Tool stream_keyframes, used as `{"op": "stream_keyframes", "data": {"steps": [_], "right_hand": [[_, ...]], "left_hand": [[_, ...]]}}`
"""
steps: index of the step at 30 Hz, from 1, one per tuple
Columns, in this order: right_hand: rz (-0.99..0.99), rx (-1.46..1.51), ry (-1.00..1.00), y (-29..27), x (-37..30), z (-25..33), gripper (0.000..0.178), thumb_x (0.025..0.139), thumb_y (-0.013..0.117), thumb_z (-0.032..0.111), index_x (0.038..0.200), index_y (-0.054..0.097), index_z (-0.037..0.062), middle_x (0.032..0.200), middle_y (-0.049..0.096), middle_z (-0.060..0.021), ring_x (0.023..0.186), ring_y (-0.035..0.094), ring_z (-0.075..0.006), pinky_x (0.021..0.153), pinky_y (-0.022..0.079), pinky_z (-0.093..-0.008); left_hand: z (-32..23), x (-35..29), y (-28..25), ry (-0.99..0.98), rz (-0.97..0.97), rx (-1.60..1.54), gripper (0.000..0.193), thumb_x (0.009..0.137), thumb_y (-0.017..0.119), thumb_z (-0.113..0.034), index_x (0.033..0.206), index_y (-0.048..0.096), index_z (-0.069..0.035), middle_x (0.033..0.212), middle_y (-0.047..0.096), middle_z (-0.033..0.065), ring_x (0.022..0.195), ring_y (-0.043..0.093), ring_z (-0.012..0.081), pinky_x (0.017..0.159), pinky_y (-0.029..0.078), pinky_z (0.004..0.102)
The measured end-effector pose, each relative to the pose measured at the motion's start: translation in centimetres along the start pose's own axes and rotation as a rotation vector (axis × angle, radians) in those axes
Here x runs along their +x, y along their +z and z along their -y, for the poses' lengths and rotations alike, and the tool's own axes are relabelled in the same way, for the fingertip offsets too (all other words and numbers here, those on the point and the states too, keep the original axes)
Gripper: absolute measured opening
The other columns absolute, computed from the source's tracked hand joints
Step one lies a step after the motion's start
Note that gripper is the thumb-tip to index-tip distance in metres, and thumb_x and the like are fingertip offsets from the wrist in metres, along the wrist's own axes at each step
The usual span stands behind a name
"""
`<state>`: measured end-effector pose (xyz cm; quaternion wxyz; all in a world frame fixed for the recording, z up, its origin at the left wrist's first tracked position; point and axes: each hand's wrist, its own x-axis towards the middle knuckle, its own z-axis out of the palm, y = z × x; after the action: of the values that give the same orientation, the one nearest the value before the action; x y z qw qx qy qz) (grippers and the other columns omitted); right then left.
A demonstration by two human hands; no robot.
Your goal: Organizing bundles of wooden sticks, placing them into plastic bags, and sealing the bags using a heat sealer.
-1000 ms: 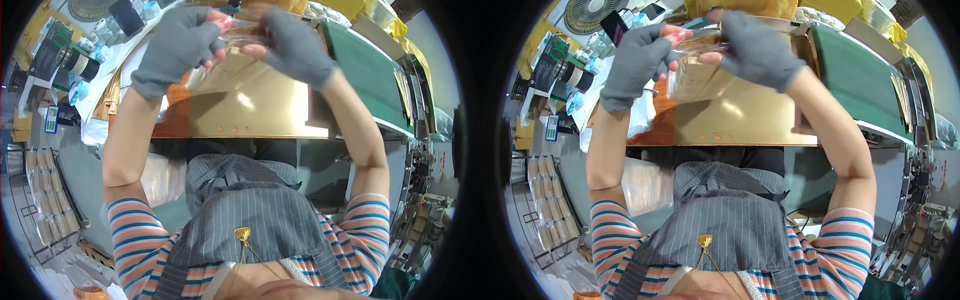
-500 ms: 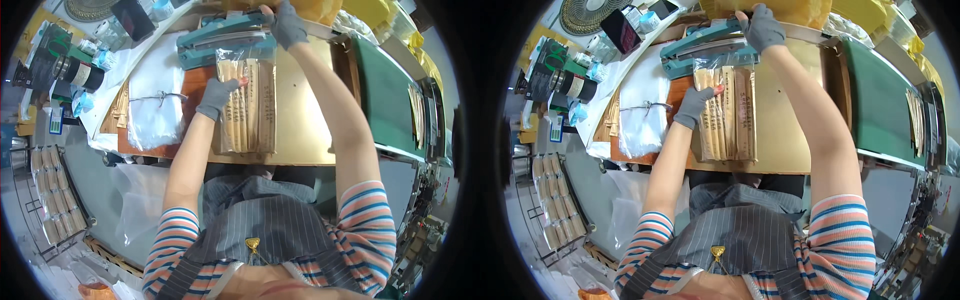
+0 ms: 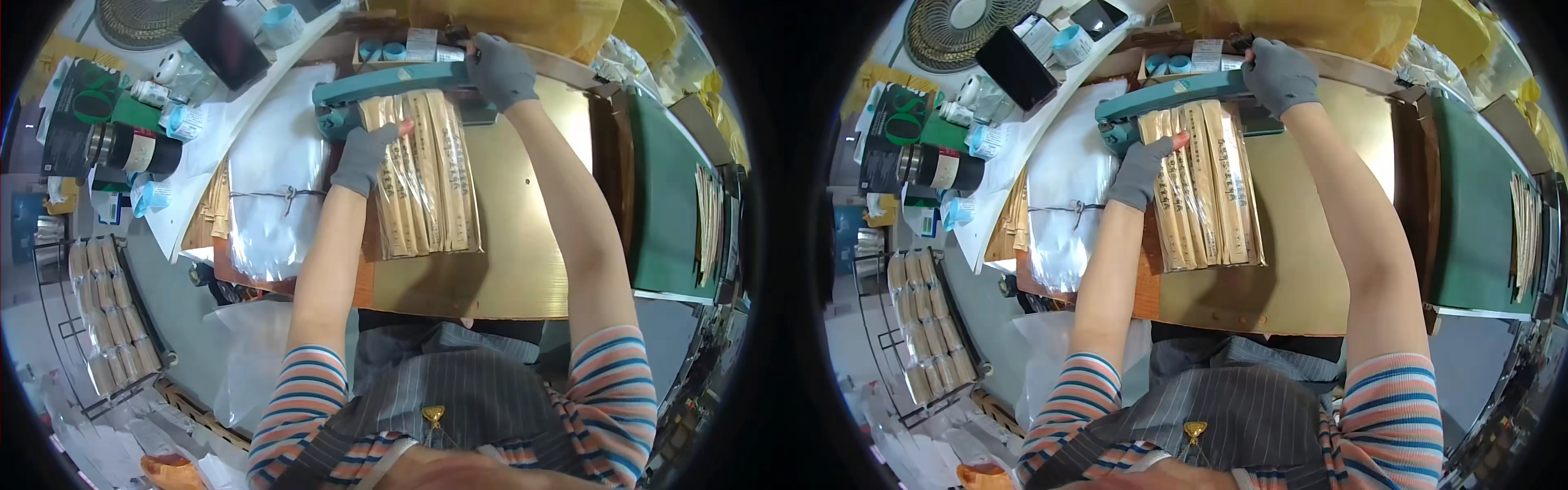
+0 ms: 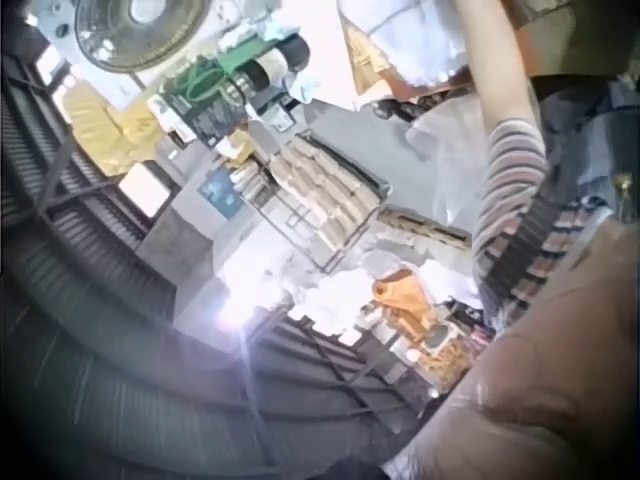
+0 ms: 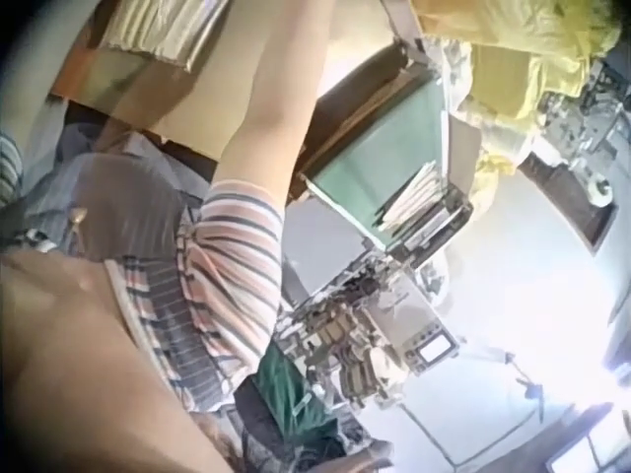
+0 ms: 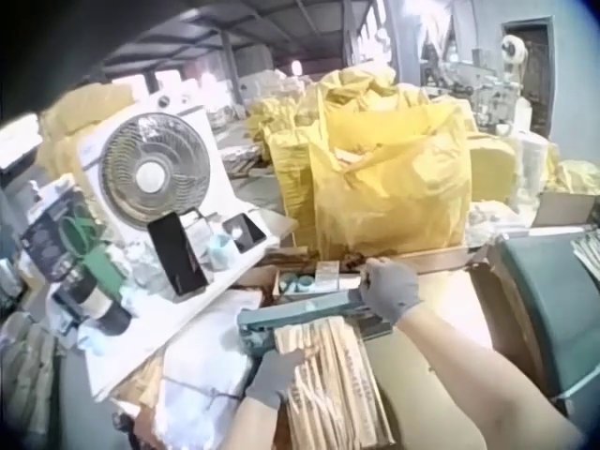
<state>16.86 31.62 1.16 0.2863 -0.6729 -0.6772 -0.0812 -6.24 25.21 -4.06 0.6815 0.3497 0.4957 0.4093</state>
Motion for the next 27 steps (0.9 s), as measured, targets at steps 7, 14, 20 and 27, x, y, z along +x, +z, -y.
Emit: {"op": "stream_keyframes", "data": {"steps": [7,14,20,27], "right_hand": [[0.037,0.072,0.030,0.4,-0.4,-0.5,0.016,0.082,0.052,0.028,0.081,0.059,0.0141,0.084,0.062,-0.0096,0.078,0.060,-0.0311,0.065,0.048,-0.0433],[0.141,0.836,0.330,-2.5,-2.6,-0.3,0.059,0.085,0.056,0.043,0.126,0.042,0.0029,0.084,0.060,-0.0071,0.084,0.060,-0.0197,0.069,0.047,-0.0321],[0.262,1.401,0.184,-6.5,-20.4,4.1,0.086,0.073,0.073,0.012,0.139,0.020,0.0002,0.121,0.050,-0.0147,0.105,0.054,-0.0193,0.093,0.042,-0.0321],[0.253,1.295,0.448,-6.6,-29.1,6.3,0.055,0.072,0.074,0.019,0.115,0.047,-0.0014,0.103,0.061,-0.0122,0.097,0.058,-0.0185,0.085,0.046,-0.0316]], "left_hand": [[-0.6,0.1,0.1,0.029,0.007,0.090,0.040,0.073,0.074,-0.016,0.106,0.061,0.003,0.098,0.064,0.0072,0.085,0.061,0.0161,0.077,0.048,0.0283],[-0.9,-0.1,-0.6,0.030,0.060,0.095,0.038,0.073,0.074,-0.020,0.103,0.063,0.002,0.095,0.065,0.0060,0.084,0.060,0.0144,0.077,0.047,0.0267],[-1.8,-11.0,3.6,0.587,0.078,0.259,0.035,0.070,0.076,-0.011,0.099,0.061,0.000,0.089,0.065,0.0055,0.080,0.060,0.0136,0.073,0.048,0.0272],[10.5,-15.9,-0.1,0.545,-0.062,0.480,0.038,0.072,0.075,-0.012,0.105,0.061,0.000,0.096,0.066,0.0074,0.083,0.062,0.0152,0.076,0.050,0.0284]]}}
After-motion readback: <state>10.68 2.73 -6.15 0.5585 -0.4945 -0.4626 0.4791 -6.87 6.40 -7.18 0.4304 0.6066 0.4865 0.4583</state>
